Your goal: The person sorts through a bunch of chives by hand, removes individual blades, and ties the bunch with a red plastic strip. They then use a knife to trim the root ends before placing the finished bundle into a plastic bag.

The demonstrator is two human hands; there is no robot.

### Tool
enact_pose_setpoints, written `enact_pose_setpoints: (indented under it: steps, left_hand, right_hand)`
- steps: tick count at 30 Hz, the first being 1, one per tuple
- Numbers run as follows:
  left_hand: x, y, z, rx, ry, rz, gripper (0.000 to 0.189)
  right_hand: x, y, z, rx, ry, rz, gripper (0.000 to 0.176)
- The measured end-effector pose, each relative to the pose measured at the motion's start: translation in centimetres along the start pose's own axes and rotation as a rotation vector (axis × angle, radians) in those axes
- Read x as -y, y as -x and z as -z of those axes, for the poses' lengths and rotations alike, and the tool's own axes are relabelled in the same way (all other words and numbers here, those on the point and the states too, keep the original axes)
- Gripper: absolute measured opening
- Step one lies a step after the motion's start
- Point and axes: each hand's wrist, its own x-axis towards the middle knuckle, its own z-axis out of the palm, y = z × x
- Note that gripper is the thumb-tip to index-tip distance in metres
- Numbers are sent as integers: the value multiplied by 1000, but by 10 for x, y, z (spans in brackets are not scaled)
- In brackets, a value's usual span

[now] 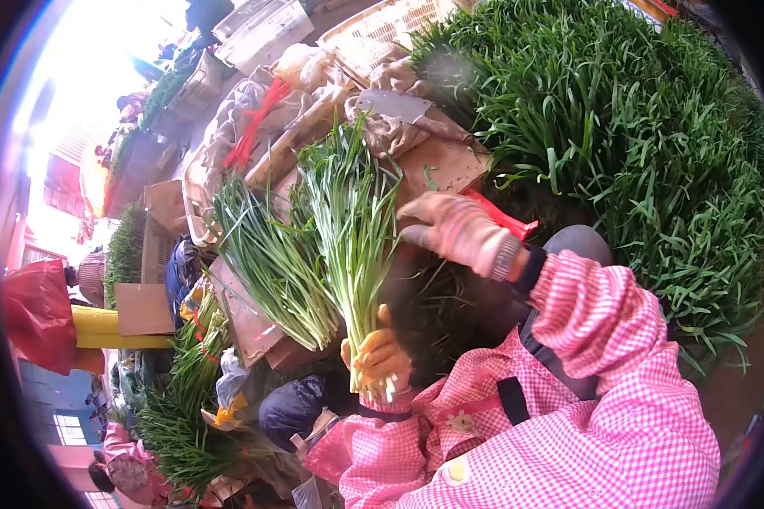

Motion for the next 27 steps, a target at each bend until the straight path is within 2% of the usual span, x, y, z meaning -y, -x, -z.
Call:
enact_pose_setpoints:
  steps: [1,3,5,8,11,12,15,16,18,19,20,23,25,26,27]
  left_hand:
    - [0,0,0,-4,-16,1,70]
    - [2,0,-2,-42,-28,-9,69]
    - [0,1,-2,-66,-41,-12,68]
    - [-2,1,-2,-73,-57,10,69]
    - [-5,3,-1,-56,-72,31,68]
    - [-6,2,-1,-49,-105,48,67]
    - [0,0,-2,-68,-173,29,65]
    - [1,1,-2,-67,-167,25,65]
    - [-4,2,-4,-83,-142,17,65]
    - [-5,3,-3,-75,-140,11,65]
    - [-5,3,-3,-70,-138,4,65]
    - [-7,1,-2,-69,-150,29,64]
    - [-9,-1,-2,-44,-173,70,64]
    - [-8,-1,-2,-52,-176,62,64]
    - [-7,0,-2,-62,-177,54,64]
  right_hand:
    - [-1,-11,-9,0,80,18,44]
    - [4,-25,-21,164,51,-128,49]
    - [4,-24,-35,100,-148,-143,47]
    - [-2,-19,-55,-125,-106,55,27]
    - [11,-17,-32,93,303,236,16]
    - [11,-19,-28,108,393,299,8]
    - [-3,-26,-32,122,261,213,8]
    - [-4,-24,-35,121,261,279,13]
    - [8,-8,-21,430,333,202,18]
    - [13,3,-20,428,273,207,24]
    - [6,15,-19,287,5,262,31]
    - [6,21,-2,303,-222,184,52]
    - [38,20,20,498,233,73,60]
    - [43,17,18,517,391,80,58]
    - [37,16,12,365,536,175,58]
